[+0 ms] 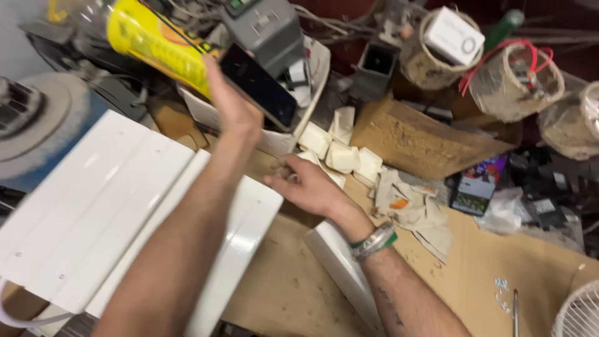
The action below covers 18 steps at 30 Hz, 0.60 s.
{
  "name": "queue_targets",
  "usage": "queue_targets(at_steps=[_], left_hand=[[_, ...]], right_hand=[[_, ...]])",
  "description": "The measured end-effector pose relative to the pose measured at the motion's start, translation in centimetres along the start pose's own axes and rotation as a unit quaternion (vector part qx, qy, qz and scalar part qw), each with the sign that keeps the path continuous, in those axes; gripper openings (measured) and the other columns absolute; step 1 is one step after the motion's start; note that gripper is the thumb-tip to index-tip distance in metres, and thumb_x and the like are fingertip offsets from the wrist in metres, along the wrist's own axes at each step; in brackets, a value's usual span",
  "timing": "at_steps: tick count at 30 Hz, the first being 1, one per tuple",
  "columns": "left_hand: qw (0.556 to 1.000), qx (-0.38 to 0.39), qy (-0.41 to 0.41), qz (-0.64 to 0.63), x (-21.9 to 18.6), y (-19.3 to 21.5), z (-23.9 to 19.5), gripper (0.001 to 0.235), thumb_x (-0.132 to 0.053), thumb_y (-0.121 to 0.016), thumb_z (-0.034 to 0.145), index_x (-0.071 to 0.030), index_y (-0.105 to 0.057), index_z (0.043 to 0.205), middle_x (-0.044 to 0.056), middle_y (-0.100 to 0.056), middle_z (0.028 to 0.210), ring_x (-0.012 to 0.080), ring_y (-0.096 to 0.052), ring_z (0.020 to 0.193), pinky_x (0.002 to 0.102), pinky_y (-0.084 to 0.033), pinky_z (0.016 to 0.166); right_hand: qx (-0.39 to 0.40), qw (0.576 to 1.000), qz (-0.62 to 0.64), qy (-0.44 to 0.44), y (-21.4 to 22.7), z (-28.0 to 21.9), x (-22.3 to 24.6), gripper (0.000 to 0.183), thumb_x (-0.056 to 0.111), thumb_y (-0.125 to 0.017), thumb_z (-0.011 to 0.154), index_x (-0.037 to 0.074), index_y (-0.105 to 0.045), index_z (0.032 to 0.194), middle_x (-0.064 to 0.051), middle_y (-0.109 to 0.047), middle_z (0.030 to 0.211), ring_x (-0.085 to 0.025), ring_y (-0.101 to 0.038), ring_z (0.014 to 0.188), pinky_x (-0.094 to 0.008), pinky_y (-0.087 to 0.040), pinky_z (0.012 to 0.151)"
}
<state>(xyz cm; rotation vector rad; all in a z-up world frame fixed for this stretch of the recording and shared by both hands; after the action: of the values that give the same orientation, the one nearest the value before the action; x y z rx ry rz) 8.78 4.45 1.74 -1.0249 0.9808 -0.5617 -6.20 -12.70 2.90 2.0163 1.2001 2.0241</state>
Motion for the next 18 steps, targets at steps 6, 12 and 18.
queue_targets(at_steps=[6, 12, 18], left_hand=[[0.966, -0.048, -0.074, 0.245, 0.7, -0.8, 1.1, 0.070, -0.059, -0.038, 0.106, 0.001, -0.056, 0.138, 0.011, -0.066, 0.118, 0.0232, -0.063, 0.112, 0.036, -0.048, 0.103], [0.914, -0.055, -0.072, 0.394, 2.6, 1.1, 2.8, 0.077, -0.062, -0.031, 0.104, 0.004, -0.071, 0.112, 0.015, -0.074, 0.110, 0.0248, -0.069, 0.103, 0.035, -0.049, 0.097], [0.854, -0.049, -0.052, 0.515, 3.2, -0.2, 0.9, 0.073, -0.059, -0.035, 0.105, 0.005, -0.068, 0.120, 0.019, -0.071, 0.115, 0.0284, -0.066, 0.107, 0.038, -0.046, 0.096]], right_hand=[[0.004, 1.000, 0.026, 0.000, 0.3, -0.4, -0.3, 0.053, 0.042, -0.073, 0.088, 0.002, -0.064, 0.121, -0.008, -0.072, 0.093, -0.019, -0.068, 0.080, -0.034, -0.058, 0.071], [-0.007, 1.000, -0.005, 0.023, 0.4, -0.2, -0.4, 0.060, 0.046, -0.072, 0.088, 0.001, -0.063, 0.125, -0.010, -0.072, 0.092, -0.019, -0.069, 0.081, -0.034, -0.057, 0.072], [0.010, 1.000, -0.014, -0.009, 0.4, -0.4, -0.1, 0.059, 0.048, -0.071, 0.087, 0.002, -0.064, 0.123, -0.009, -0.073, 0.093, -0.020, -0.070, 0.080, -0.036, -0.057, 0.071]])
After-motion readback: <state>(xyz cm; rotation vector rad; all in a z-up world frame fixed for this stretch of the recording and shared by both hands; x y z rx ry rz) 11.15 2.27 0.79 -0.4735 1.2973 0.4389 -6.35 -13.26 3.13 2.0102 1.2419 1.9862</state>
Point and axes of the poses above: each hand's wrist, its own z-axis towards the middle knuckle, its own y-axis out of the back of the hand, x = y × z, the point moved 10 cm from there along z, towards the middle knuckle
